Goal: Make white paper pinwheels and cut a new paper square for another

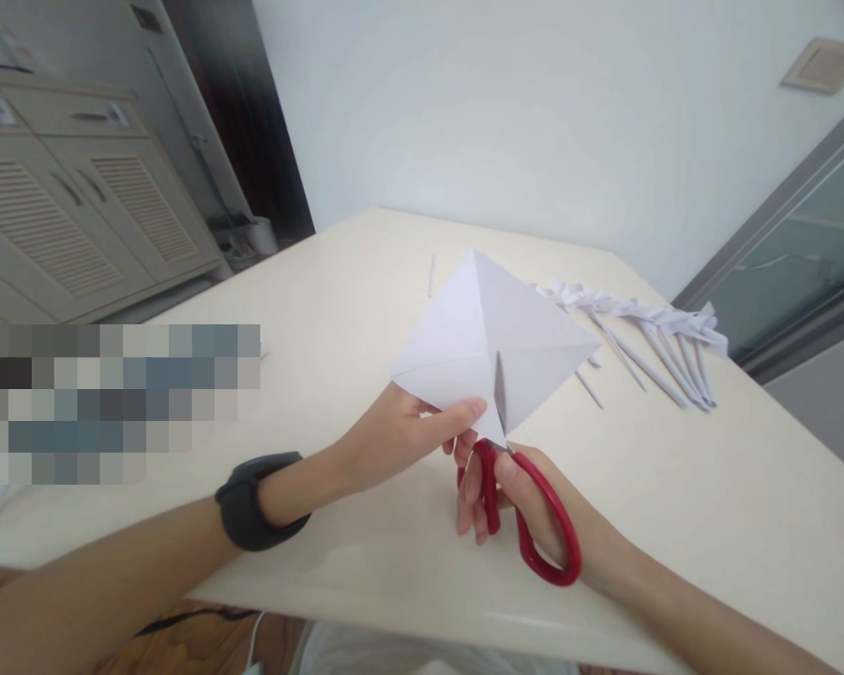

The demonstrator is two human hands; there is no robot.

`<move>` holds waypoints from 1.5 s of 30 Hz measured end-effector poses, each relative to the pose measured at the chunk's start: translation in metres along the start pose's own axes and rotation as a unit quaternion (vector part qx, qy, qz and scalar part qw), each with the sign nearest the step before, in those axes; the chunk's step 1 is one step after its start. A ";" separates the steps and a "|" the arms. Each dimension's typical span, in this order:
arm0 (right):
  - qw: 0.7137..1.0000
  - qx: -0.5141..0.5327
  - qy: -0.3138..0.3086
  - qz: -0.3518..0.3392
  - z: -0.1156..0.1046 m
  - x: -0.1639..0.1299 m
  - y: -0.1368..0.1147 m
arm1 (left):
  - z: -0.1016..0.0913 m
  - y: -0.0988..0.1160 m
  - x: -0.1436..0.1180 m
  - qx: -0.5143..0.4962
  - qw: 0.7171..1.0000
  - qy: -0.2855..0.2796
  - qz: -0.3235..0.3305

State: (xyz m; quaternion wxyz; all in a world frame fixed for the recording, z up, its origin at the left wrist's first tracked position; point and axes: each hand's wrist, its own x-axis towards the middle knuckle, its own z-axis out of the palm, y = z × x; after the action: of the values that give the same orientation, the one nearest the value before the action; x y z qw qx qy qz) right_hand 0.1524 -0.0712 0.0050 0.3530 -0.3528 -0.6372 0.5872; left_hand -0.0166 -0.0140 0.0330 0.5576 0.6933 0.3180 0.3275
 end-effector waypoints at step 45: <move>0.999 -0.037 0.005 -0.002 -0.003 0.002 0.001 | 0.006 0.005 -0.004 0.016 1.000 -0.001 -0.010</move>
State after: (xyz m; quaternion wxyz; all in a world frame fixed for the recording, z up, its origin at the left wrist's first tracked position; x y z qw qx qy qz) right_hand 0.1540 -0.0682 0.0046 0.3440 -0.3669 -0.6575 0.5609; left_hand -0.0141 -0.0212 0.0363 0.5498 0.6997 0.3292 0.3158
